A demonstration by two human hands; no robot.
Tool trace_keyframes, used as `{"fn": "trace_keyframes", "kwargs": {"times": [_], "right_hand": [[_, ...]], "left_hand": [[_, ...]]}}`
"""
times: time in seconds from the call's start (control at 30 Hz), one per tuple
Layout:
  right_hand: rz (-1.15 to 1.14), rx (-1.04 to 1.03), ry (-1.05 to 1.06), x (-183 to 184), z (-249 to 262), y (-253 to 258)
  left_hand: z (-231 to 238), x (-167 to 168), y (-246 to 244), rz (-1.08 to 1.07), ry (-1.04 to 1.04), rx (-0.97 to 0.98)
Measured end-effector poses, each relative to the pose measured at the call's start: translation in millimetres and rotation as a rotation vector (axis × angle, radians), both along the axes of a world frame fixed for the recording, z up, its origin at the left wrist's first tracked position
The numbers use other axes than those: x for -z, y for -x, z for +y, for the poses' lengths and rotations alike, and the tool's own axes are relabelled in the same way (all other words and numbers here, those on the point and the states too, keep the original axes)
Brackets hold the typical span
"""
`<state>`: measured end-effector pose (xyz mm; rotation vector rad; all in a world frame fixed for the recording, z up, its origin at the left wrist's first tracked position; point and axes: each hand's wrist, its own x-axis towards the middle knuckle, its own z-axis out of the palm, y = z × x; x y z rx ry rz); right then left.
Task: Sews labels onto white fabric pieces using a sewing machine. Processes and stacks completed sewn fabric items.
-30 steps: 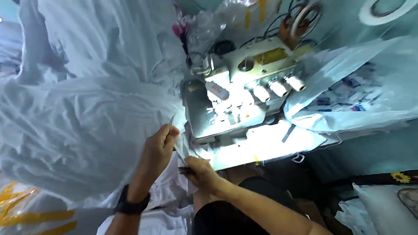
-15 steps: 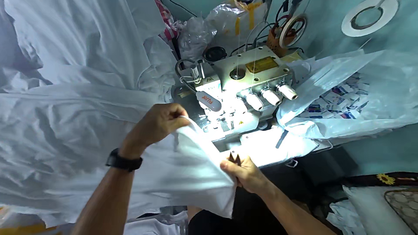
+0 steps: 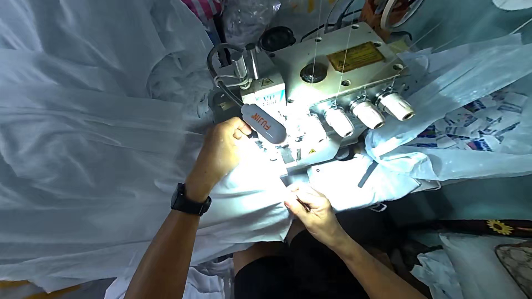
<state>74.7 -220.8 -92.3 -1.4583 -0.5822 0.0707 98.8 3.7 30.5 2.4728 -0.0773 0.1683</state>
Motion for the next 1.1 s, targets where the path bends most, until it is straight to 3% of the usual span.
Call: {"fn": "trace_keyframes", "kwargs": {"times": [0.13,0.33,0.47,0.63,0.73,0.83,0.9,0.97,1.1], "right_hand": [[-0.172,0.103,0.062,-3,-2,5],[-0.114,0.165,0.007,-10,9,-2],[-0.107,0.147,0.010,-10,11,-1],[-0.112,0.150,0.015,-13,11,-3],[-0.099,0.142,0.026,-13,11,-3],[-0.118,0.108,0.037,-14,14,-1],[-0.196,0.096,0.089,-19,6,-5],[-0.279,0.151,0.161,-29,-14,-14],[-0.266,0.460,0.240,-58,-75,-37]], "left_hand": [[-8,10,-5,0.007,0.085,-0.079],[-20,21,-21,-0.197,0.053,-0.152],[-20,23,-21,-0.201,0.146,-0.147],[-24,24,-23,-0.276,0.114,-0.150],[-23,27,-22,-0.246,0.128,-0.159],[-15,25,-10,-0.059,0.159,-0.216],[-22,14,-13,-0.013,0.106,-0.223],[-25,10,-15,-0.159,0.027,-0.143],[9,12,17,-0.246,-0.008,-0.056]]}}
